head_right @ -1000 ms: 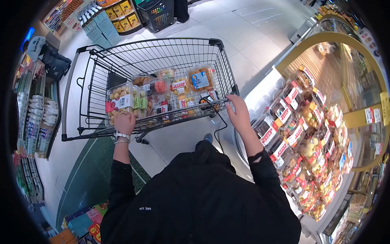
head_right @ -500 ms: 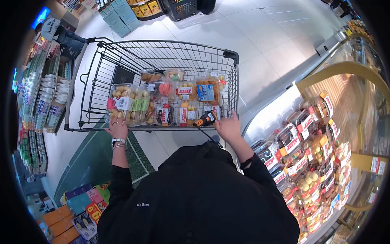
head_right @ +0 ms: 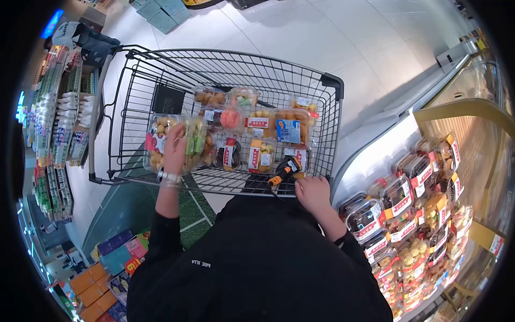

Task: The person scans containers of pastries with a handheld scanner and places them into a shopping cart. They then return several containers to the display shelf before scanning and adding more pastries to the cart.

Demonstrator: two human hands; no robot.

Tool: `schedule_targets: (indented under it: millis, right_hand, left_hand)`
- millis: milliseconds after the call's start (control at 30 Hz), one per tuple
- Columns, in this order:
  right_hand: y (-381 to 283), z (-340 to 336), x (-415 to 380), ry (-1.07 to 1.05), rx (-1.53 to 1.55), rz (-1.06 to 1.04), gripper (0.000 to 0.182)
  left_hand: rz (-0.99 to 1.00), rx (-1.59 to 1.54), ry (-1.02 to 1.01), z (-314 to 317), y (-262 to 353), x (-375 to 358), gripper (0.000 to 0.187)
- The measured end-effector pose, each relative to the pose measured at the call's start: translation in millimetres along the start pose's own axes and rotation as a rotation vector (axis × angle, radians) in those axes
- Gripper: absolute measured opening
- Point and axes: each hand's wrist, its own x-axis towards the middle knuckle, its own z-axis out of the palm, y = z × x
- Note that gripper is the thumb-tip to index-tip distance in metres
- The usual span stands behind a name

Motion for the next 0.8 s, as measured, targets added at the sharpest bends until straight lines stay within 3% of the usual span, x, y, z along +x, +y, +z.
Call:
schedule_targets:
  millis: [67, 100, 167, 233, 267, 300, 367, 433, 467, 533, 633, 667, 700, 800]
  right_hand:
    - [-5, -5, 10, -0.152, 0.137, 0.132, 0.021]
    - [-9, -6, 18, -0.153, 0.135, 0.144, 0.021]
    - [-17, -5, 38, -0.122, 0.653, 0.404, 0.025]
    - [-24, 4, 68, -0.106, 0.672, 0.365, 0.029]
    - [-28, 14, 89, -0.054, 0.857, 0.319, 0.029]
    - [-33, 22, 113, 0.000, 1.042, 0.267, 0.029]
    - [-53, 13, 166, -0.105, 1.328, 0.478, 0.035]
    - [-56, 34, 224, -0.055, 1.348, 0.572, 0.038]
    - [-54, 48, 250, 0.001, 1.389, 0.624, 0.040]
    - [-35, 87, 297, 0.116, 1.375, 0.695, 0.044]
    - [-10, 127, 338, 0.200, 1.292, 0.817, 0.049]
    - [-5, 135, 344, 0.225, 1.254, 0.892, 0.052]
    - [-3, 138, 346, 0.228, 1.256, 0.909, 0.052]
    - [-6, 145, 353, 0.064, 1.430, 1.060, 0.055]
  left_hand:
    - [-0.234, -0.324, -0.091, 24, -10, 40, 0.040]
    - [-0.268, -0.333, -0.111, 34, -12, 60, 0.043]
    - [-0.302, -0.346, -0.141, 56, -22, 97, 0.046]
    - [-0.365, -0.348, -0.117, 86, -47, 126, 0.056]
    - [-0.361, -0.357, -0.131, 98, -65, 144, 0.056]
    - [-0.396, -0.236, -0.147, 111, -91, 163, 0.064]
    - [-0.439, -0.105, -0.178, 117, -141, 199, 0.073]
    - [-0.686, 0.003, -0.298, 111, -181, 240, 0.088]
    - [-0.697, 0.273, -0.246, 104, -162, 241, 0.090]
    - [-0.625, 0.639, -0.062, 99, -156, 241, 0.085]
    - [-0.597, 0.747, -0.160, 106, -153, 246, 0.080]
    - [-0.365, 0.878, -0.157, 117, -151, 243, 0.076]
    - [-0.359, 0.880, -0.173, 132, -143, 240, 0.076]
    - [-0.250, 0.852, -0.299, 174, -111, 231, 0.067]
